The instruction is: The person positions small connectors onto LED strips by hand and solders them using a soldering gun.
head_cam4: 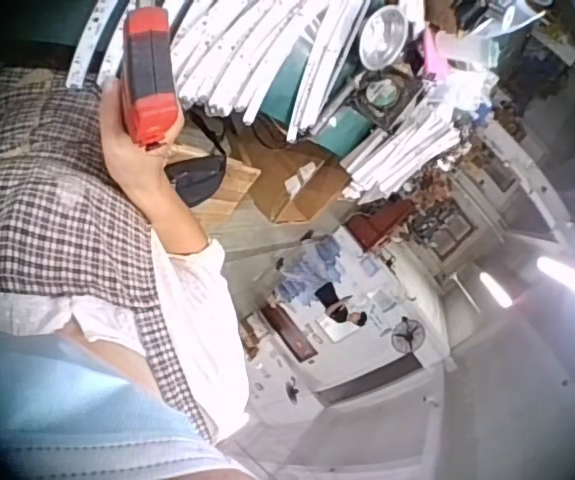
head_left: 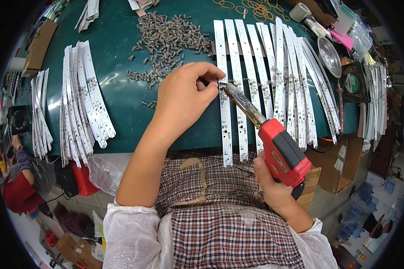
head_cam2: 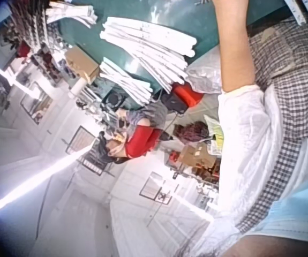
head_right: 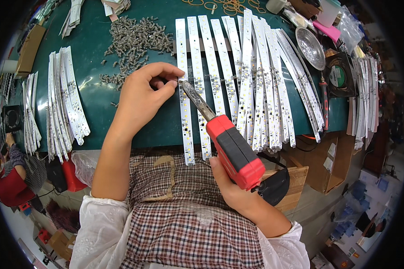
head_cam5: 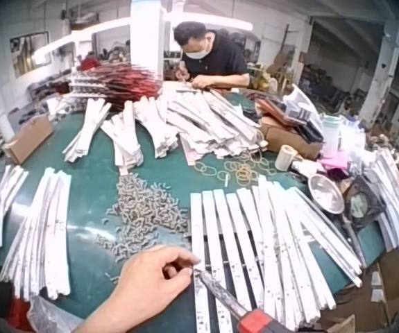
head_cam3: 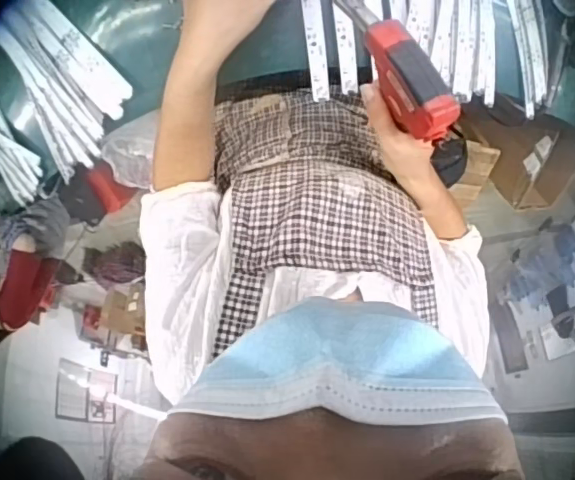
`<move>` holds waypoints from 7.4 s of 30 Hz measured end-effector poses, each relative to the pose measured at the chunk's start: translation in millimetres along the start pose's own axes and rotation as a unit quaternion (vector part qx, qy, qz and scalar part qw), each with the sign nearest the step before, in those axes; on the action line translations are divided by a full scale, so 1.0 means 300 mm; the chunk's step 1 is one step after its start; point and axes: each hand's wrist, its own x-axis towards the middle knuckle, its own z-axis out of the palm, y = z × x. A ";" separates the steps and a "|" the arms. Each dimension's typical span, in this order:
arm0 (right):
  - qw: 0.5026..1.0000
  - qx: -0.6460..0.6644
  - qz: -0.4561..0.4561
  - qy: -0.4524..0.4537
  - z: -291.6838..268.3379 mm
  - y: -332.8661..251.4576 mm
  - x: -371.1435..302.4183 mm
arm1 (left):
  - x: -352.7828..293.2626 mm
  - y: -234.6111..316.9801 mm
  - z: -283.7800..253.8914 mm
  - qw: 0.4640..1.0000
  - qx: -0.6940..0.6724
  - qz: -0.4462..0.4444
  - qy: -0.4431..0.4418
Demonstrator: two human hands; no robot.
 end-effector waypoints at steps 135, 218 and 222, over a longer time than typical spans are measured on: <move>0.923 0.255 -0.129 0.257 -0.174 -0.240 -0.078 | -0.015 0.183 -0.111 0.932 -0.346 -0.062 0.081; 0.982 0.018 -0.153 0.111 -0.047 -0.064 -0.037 | 0.003 0.019 0.002 0.991 -0.089 -0.093 -0.020; 0.995 0.023 -0.079 0.051 -0.044 -0.071 -0.060 | -0.010 0.034 -0.005 0.999 -0.025 -0.040 -0.019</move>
